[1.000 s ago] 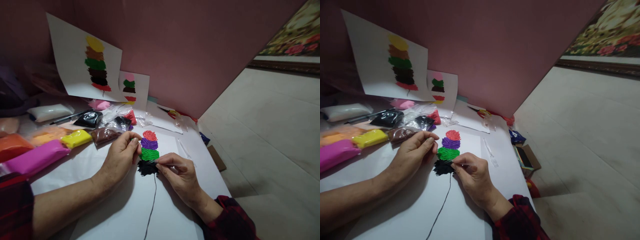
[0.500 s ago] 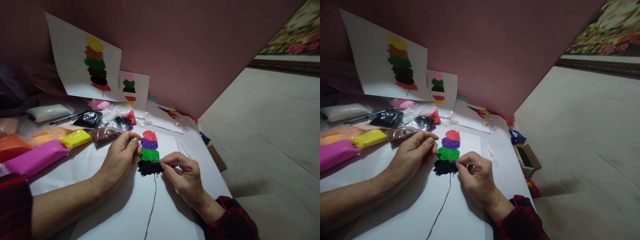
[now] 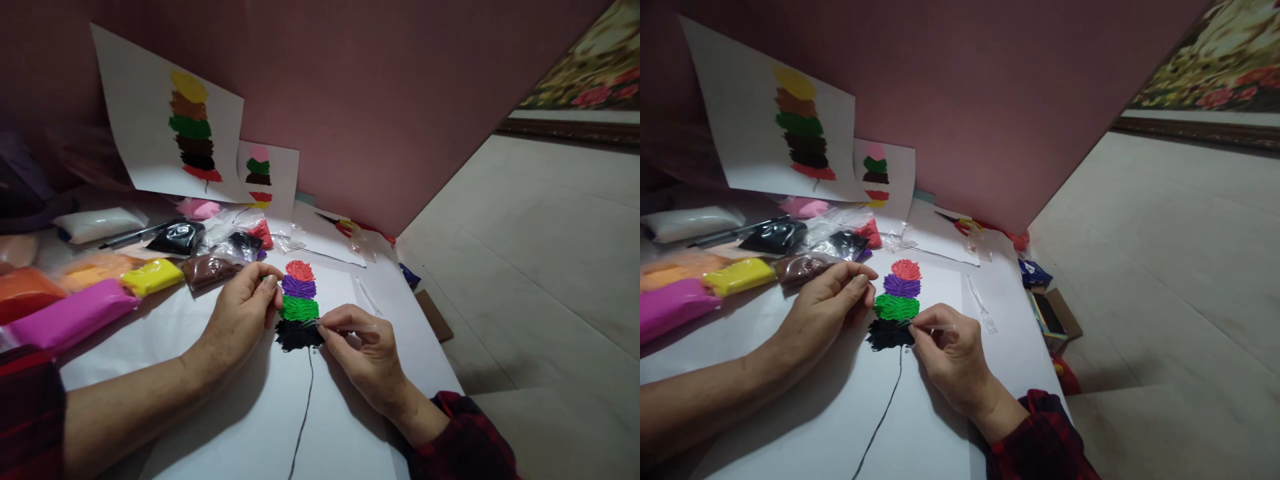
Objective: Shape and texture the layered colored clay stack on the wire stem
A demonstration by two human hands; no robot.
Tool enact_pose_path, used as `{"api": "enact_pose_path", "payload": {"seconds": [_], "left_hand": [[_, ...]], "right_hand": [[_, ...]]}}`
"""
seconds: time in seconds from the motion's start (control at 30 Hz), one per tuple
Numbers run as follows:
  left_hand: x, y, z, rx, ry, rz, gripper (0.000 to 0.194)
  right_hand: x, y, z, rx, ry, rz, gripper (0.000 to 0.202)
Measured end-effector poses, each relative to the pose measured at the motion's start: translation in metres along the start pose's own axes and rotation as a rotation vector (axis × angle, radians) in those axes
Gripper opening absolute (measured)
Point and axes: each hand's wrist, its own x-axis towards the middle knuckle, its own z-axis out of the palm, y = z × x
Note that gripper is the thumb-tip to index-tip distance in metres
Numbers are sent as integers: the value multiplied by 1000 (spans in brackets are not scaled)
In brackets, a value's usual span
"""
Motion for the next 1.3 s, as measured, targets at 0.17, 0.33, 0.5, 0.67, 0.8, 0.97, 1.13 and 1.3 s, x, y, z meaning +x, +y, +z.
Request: {"api": "enact_pose_path", "payload": {"seconds": [0.17,0.33,0.5,0.67,0.8,0.97,1.13,1.3], "left_hand": [[1,1,0,-6,-6,6,9],[0,1,1,-22,-1,-5,9],[0,0,1,-14,-2,-1,10],[1,-1,0,-12,-6,2,9],[2,-2,0,-7,-6,6,9],[2,-2,0,-15,-12,7,10],[2,-1,1,-12,-7,3,10],[1,0,0,-4,3,2,9]], "right_hand": [[0,-1,0,62,26,10,5],[-1,-4,-4,28,76,-38,7],[0,-3,-4,7,45,-62,9],[0,-1,-4,-10,32,-40,9],[-1,2,-3,-4,9,-26,10],[-2,2,-1,42,-17,-4,9],[-1,-3,-2,89,35,-60,7],[0,-3,-2,59,34,-87,8]]}}
